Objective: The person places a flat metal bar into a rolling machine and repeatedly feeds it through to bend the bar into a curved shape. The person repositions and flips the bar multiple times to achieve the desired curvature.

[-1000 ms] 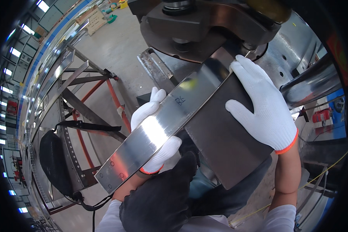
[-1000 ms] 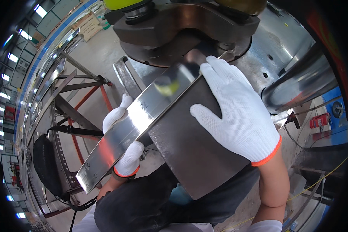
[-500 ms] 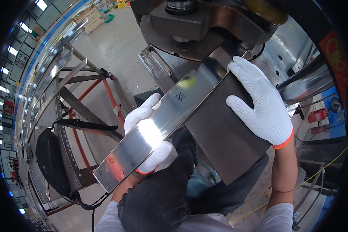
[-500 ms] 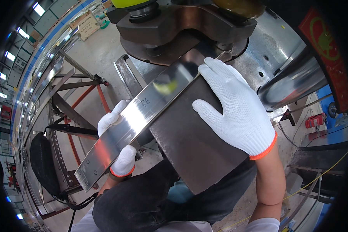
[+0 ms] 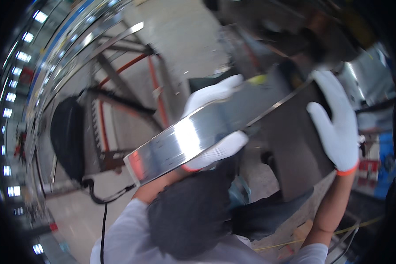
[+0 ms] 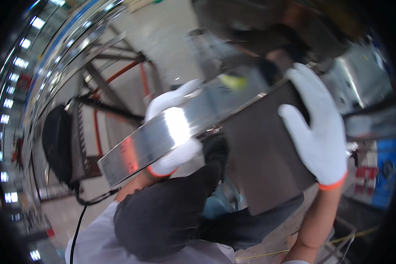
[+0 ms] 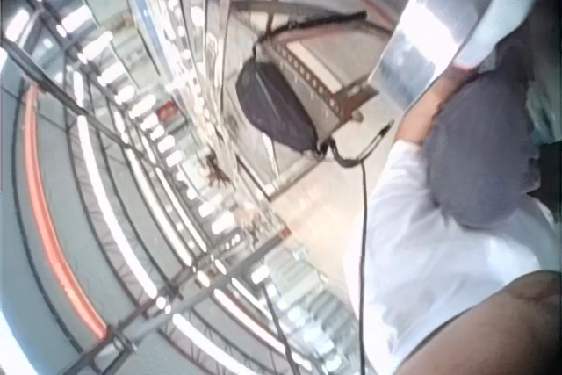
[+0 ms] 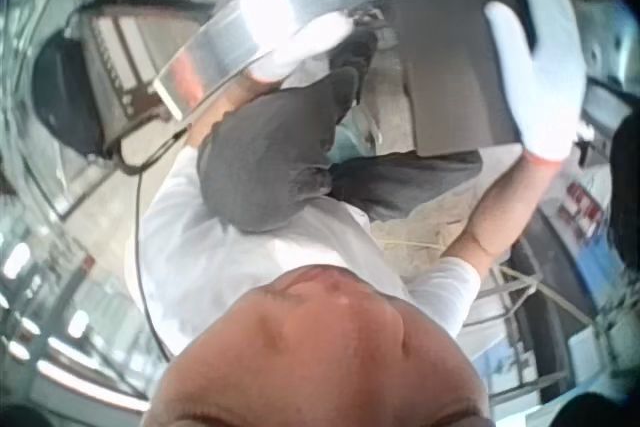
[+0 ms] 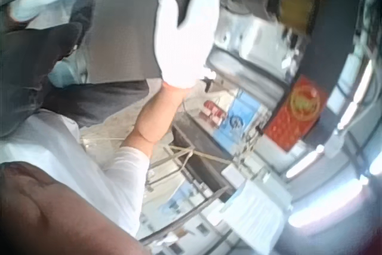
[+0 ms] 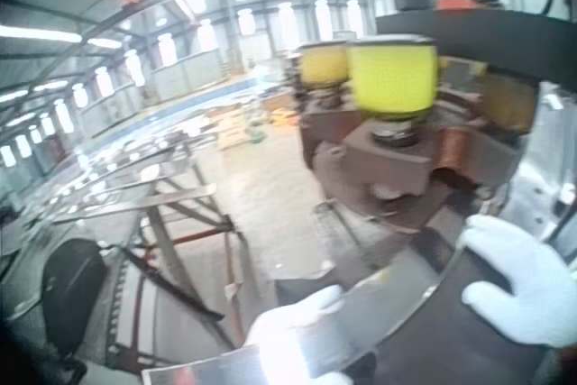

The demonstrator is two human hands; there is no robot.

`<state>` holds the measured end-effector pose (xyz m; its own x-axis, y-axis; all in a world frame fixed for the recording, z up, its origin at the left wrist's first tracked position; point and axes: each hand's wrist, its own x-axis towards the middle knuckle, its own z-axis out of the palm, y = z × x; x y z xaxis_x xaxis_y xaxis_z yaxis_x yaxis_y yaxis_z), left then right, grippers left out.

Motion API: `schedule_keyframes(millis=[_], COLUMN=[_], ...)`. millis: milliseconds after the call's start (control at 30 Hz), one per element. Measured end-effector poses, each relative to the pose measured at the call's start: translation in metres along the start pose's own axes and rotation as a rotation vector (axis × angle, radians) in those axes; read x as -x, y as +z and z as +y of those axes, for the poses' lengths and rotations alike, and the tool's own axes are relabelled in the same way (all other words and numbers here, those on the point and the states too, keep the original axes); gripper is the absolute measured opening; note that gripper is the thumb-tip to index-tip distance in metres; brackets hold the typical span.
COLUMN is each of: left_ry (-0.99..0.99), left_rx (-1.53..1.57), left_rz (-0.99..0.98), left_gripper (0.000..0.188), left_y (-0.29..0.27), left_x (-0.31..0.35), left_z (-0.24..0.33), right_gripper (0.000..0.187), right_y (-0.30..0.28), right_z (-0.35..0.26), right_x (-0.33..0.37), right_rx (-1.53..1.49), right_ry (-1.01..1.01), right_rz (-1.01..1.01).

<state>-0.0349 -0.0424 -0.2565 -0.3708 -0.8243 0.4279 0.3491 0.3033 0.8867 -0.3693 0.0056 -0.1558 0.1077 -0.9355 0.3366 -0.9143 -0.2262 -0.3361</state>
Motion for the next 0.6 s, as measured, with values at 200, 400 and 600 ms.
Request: schedule_keyframes(millis=[200, 400, 600], left_ry=[0.044, 0.071, 0.019], left_rx=[0.197, 0.151, 0.202], left_rz=[0.032, 0.014, 0.002], left_gripper=[0.084, 0.084, 0.085], left_y=[-0.003, -0.005, 0.001], left_x=[0.003, 0.003, -0.001], left_z=[-0.011, -0.013, -0.012], right_gripper=[0.059, 0.061, 0.055], right_y=[0.007, 0.003, -0.001], right_z=[0.002, 0.019, 0.011], right_x=[0.001, 0.007, 0.005], right_rx=[0.195, 0.31, 0.176], right_ry=[0.022, 0.003, -0.01], right_rz=[-0.054, -0.111, -0.041])
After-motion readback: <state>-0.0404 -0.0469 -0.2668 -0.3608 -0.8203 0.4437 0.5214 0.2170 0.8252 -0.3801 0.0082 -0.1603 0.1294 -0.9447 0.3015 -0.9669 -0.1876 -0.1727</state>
